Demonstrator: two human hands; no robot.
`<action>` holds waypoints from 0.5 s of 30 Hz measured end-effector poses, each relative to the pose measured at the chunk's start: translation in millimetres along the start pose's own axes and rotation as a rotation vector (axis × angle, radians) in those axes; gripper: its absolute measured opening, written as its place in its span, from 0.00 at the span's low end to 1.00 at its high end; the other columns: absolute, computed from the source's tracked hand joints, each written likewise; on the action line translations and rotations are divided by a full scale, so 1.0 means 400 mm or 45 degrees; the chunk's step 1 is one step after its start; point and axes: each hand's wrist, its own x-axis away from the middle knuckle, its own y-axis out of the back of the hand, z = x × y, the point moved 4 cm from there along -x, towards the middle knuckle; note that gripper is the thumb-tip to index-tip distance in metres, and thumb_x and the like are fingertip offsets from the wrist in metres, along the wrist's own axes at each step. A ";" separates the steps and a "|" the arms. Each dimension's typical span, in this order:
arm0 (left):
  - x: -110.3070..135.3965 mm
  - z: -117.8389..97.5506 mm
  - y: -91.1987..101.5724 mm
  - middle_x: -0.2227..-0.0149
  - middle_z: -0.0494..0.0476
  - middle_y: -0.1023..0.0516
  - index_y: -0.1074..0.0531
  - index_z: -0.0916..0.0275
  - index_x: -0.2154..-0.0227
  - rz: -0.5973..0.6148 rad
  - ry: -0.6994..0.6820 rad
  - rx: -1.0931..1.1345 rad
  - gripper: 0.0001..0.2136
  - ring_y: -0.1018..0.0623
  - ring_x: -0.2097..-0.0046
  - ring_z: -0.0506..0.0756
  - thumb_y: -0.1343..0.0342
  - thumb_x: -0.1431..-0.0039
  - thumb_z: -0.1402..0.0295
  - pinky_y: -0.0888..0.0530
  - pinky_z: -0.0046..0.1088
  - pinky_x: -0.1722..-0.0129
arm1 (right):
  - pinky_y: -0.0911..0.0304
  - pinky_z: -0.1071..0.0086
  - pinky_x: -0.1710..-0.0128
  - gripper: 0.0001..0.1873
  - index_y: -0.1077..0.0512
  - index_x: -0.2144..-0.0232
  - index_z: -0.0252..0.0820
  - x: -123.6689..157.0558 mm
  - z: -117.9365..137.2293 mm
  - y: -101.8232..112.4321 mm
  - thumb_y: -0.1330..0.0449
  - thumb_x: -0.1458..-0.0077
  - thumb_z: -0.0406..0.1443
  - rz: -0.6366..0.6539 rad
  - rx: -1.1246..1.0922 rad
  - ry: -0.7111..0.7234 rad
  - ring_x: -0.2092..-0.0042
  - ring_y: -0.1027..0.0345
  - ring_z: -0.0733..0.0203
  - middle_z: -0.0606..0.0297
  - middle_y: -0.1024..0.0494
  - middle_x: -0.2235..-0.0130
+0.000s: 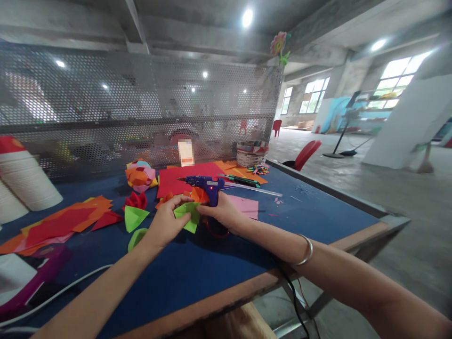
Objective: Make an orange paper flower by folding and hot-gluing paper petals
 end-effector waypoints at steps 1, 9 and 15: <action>0.001 -0.001 -0.004 0.62 0.58 0.17 0.23 0.62 0.65 0.033 -0.055 -0.059 0.15 0.20 0.57 0.61 0.41 0.61 0.68 0.27 0.36 0.54 | 0.35 0.72 0.75 0.18 0.32 0.64 0.40 -0.002 -0.002 0.005 0.32 0.58 0.37 -0.028 0.066 0.032 0.75 0.34 0.66 0.71 0.27 0.73; -0.001 0.016 -0.012 0.66 0.57 0.18 0.24 0.63 0.66 0.180 0.020 -0.157 0.14 0.20 0.62 0.61 0.42 0.56 0.62 0.27 0.34 0.60 | 0.35 0.69 0.69 0.21 0.31 0.60 0.39 -0.005 -0.002 0.015 0.33 0.56 0.42 -0.102 0.252 0.160 0.67 0.31 0.61 0.66 0.25 0.68; -0.008 0.020 0.010 0.69 0.56 0.19 0.24 0.63 0.69 0.021 0.104 -0.127 0.15 0.21 0.66 0.59 0.40 0.59 0.58 0.28 0.32 0.64 | 0.32 0.65 0.63 0.27 0.31 0.57 0.40 -0.005 0.001 0.009 0.29 0.59 0.42 -0.038 0.285 0.210 0.63 0.28 0.58 0.64 0.22 0.64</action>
